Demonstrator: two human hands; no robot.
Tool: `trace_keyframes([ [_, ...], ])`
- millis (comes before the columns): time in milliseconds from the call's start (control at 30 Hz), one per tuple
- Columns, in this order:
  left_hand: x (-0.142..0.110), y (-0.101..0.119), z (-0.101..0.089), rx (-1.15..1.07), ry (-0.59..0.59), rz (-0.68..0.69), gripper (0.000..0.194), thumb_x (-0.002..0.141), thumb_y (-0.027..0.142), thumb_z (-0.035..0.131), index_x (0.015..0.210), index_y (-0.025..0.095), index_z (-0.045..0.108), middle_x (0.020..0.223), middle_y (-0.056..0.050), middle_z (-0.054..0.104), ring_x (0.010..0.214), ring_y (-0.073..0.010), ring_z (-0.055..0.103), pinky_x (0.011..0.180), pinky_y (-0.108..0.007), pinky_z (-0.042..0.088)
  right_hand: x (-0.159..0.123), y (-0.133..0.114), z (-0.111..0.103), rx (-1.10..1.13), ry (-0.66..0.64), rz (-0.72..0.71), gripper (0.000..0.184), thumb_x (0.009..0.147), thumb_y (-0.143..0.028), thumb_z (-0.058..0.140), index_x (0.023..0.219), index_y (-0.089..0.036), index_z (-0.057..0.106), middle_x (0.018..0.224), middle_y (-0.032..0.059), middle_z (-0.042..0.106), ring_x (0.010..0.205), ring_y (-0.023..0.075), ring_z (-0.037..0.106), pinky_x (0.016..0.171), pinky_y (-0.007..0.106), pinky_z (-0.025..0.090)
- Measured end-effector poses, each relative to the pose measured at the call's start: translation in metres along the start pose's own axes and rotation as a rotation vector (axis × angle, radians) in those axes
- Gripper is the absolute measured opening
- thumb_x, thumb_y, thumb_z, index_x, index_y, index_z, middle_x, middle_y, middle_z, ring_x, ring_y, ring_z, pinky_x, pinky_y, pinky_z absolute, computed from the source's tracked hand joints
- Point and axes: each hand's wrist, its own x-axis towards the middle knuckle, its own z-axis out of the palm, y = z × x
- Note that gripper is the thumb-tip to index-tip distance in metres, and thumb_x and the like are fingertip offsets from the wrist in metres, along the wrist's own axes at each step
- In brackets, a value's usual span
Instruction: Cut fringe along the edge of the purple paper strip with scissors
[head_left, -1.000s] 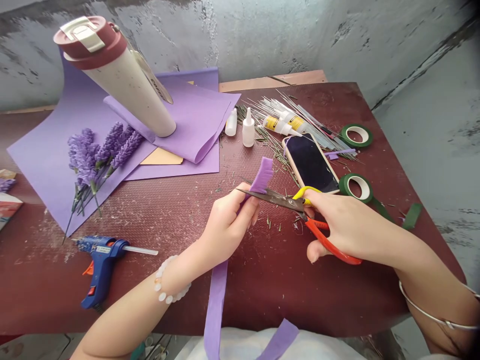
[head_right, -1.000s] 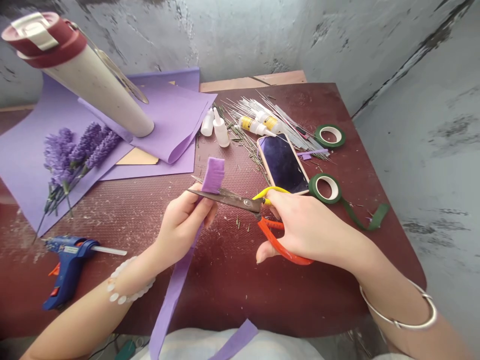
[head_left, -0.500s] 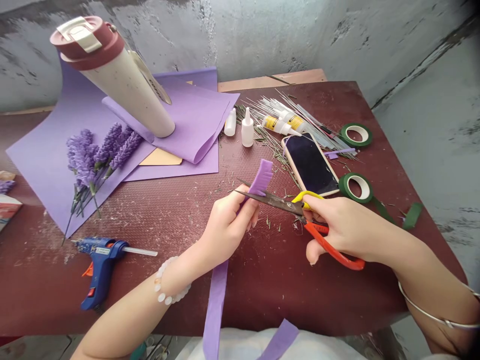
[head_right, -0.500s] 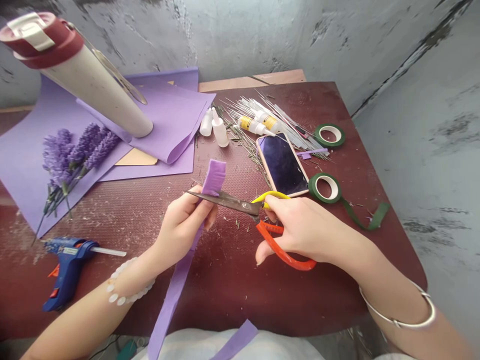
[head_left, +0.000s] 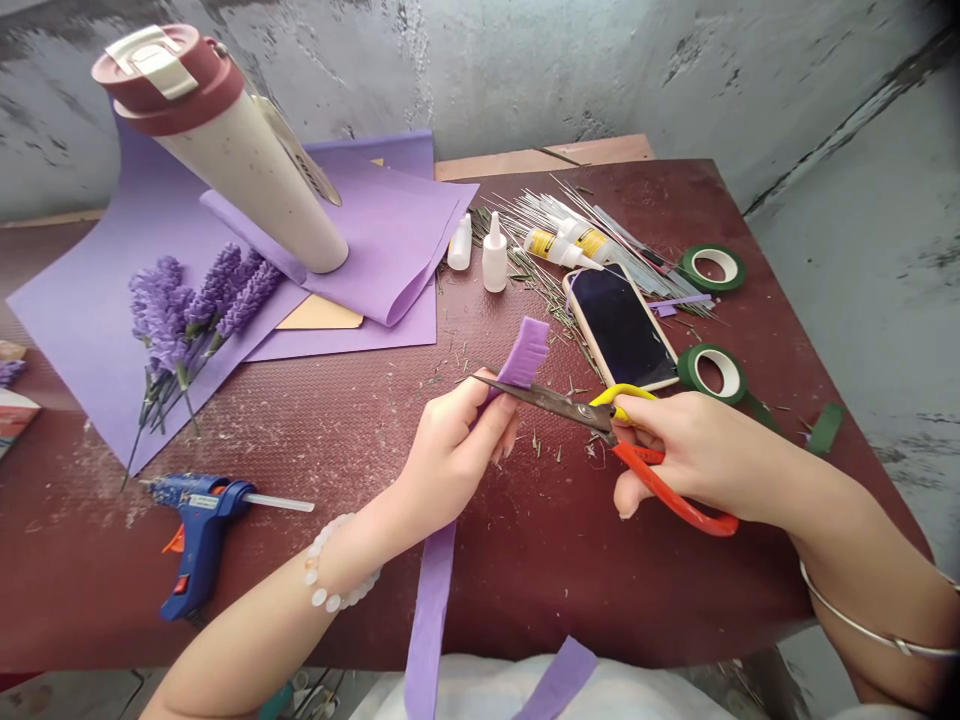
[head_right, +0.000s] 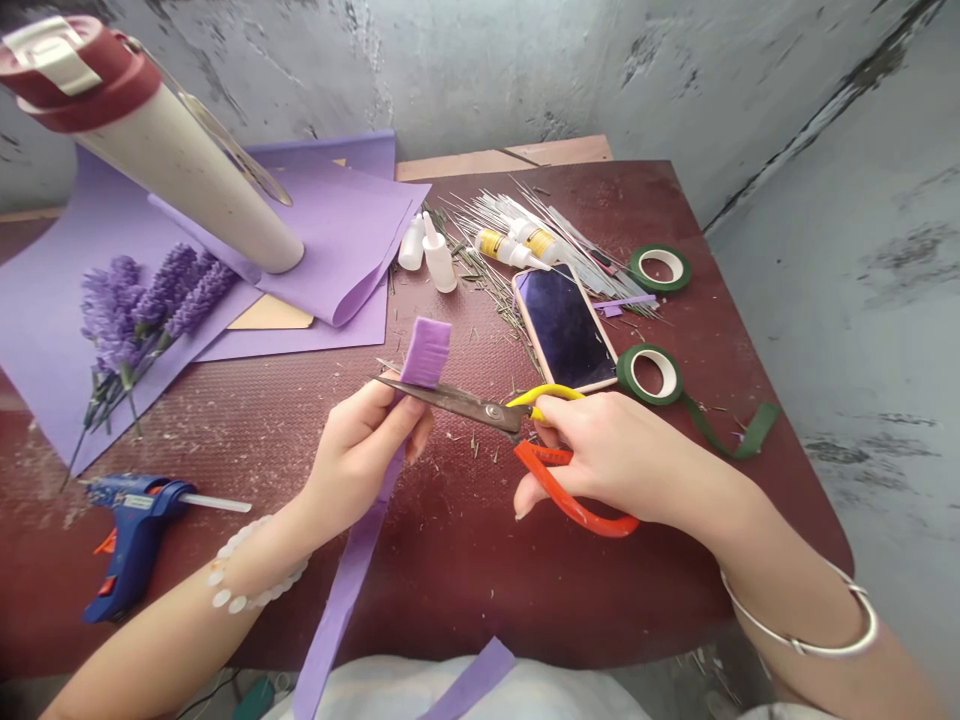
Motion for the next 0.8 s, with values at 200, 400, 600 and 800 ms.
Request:
trace_keyframes([
  [200,-0.001,0.002,0.000,-0.063,-0.018,-0.046,0.035,0.114,0.027,0.064,0.080,0.024,0.056,0.063,0.005,0.061,0.055,-0.0105,0.052,0.059,-0.028,0.042,-0.001,-0.002,-0.007,0.086,-0.062,0.030,0.050,0.083,-0.061,0.087,0.069,-0.032,0.049,0.059,-0.0055,0.064,0.054,0.0205,0.050,0.058,0.038,0.036],
  [400,-0.002,0.006,-0.001,-0.242,-0.051,-0.076,0.034,0.117,0.038,0.064,0.088,0.021,0.066,0.068,0.001,0.068,0.058,-0.0124,0.055,0.058,-0.028,0.043,-0.002,-0.004,-0.012,0.321,-0.261,0.164,0.030,0.082,-0.048,0.084,0.075,-0.029,0.062,0.062,-0.0034,0.069,0.062,0.0217,0.055,0.062,0.037,0.041],
  [600,0.000,0.008,-0.001,-0.263,-0.034,-0.150,0.034,0.115,0.040,0.067,0.089,0.018,0.073,0.066,0.001,0.066,0.056,-0.0117,0.055,0.059,-0.027,0.044,0.000,0.008,-0.013,0.385,-0.417,0.209,0.027,0.088,-0.045,0.078,0.082,-0.029,0.057,0.049,-0.0114,0.049,0.047,0.0137,0.031,0.050,0.032,0.022],
  [800,0.002,0.006,0.001,-0.233,-0.080,-0.244,0.038,0.112,0.047,0.069,0.089,0.017,0.075,0.062,0.003,0.063,0.052,-0.0108,0.052,0.056,-0.026,0.041,0.001,0.013,-0.012,0.314,-0.383,0.131,0.041,0.074,-0.047,0.091,0.080,-0.028,0.055,0.066,-0.0088,0.048,0.061,0.0157,0.034,0.056,0.032,0.024],
])
